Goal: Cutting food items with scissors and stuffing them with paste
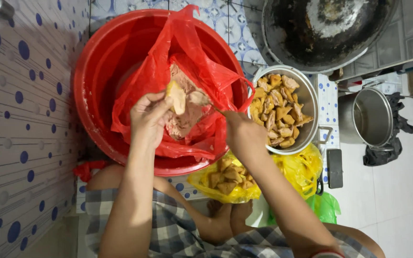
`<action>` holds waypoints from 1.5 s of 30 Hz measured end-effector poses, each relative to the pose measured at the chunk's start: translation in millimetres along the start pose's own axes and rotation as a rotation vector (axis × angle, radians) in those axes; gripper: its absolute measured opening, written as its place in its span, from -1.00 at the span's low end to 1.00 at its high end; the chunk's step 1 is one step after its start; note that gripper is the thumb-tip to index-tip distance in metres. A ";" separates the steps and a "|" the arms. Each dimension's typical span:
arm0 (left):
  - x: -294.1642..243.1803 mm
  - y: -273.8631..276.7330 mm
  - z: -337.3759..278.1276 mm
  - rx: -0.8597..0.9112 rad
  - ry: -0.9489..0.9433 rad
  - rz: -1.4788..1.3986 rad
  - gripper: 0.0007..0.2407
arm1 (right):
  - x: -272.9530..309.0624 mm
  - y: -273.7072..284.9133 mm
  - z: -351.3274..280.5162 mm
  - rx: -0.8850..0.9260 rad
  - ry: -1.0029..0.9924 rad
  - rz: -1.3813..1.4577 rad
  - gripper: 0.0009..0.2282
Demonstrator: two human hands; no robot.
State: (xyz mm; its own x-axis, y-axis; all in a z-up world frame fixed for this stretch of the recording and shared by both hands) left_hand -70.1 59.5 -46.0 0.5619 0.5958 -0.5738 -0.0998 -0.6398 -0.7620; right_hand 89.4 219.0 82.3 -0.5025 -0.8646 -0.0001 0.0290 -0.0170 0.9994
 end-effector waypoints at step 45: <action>-13.3 9.5 0.7 -0.115 -0.058 0.019 -0.88 | -6.1 -7.5 21.9 0.679 0.056 0.526 -0.73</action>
State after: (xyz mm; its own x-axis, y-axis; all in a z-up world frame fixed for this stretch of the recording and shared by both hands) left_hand -79.1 45.8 -45.8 0.5117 0.6083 -0.6068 -0.0134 -0.7005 -0.7135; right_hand 73.3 235.4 75.5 -0.5247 -0.6996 0.4850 -0.2862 0.6815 0.6735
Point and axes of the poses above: each hand's wrist, its own z-axis towards the middle knuckle, its own y-axis out of the back of the hand, x = y × z, the point moved 9 cm from there along z, towards the middle knuckle, and after that the axes turned 4 degrees about -z, right-handed, at the moved point
